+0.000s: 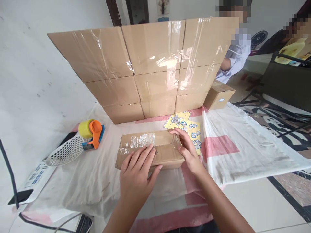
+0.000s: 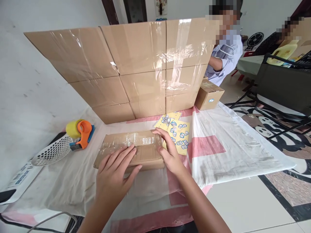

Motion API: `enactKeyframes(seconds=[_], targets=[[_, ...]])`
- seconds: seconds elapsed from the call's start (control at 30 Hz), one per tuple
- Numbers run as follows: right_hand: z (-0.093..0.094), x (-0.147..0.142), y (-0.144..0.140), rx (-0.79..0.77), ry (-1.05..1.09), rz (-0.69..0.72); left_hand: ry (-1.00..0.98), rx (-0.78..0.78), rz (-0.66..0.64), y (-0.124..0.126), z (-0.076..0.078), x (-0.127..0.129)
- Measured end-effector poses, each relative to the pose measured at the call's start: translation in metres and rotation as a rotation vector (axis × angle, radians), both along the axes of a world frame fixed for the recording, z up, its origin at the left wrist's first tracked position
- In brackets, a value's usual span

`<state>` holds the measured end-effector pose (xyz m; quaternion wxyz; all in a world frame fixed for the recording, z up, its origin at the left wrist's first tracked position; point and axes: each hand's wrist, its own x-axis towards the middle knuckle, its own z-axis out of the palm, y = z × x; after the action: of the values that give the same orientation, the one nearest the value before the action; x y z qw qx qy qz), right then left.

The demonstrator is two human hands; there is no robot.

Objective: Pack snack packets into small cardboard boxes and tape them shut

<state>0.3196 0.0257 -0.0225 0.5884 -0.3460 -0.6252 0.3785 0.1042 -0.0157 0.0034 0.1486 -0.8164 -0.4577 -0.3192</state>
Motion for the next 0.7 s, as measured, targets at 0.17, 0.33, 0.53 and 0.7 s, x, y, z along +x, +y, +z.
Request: enactKeyframes(seconds=[0.17, 0.33, 0.53, 0.7], targets=[[-0.003, 0.017, -0.011, -0.067, -0.019, -0.146, -0.001, 0.018, 0.017, 0.001, -0.002, -0.002], [-0.002, 0.089, -0.016, -0.109, -0.093, -0.592, -0.004, 0.035, 0.025, 0.012, -0.005, -0.012], [-0.004, 0.148, -0.015, -0.270, -0.317, -0.739, 0.000, 0.065, 0.024, 0.028, -0.007, -0.016], [-0.006, 0.151, 0.020, -0.264, -0.563, -0.653, -0.003, 0.129, 0.073, 0.030, -0.012, -0.012]])
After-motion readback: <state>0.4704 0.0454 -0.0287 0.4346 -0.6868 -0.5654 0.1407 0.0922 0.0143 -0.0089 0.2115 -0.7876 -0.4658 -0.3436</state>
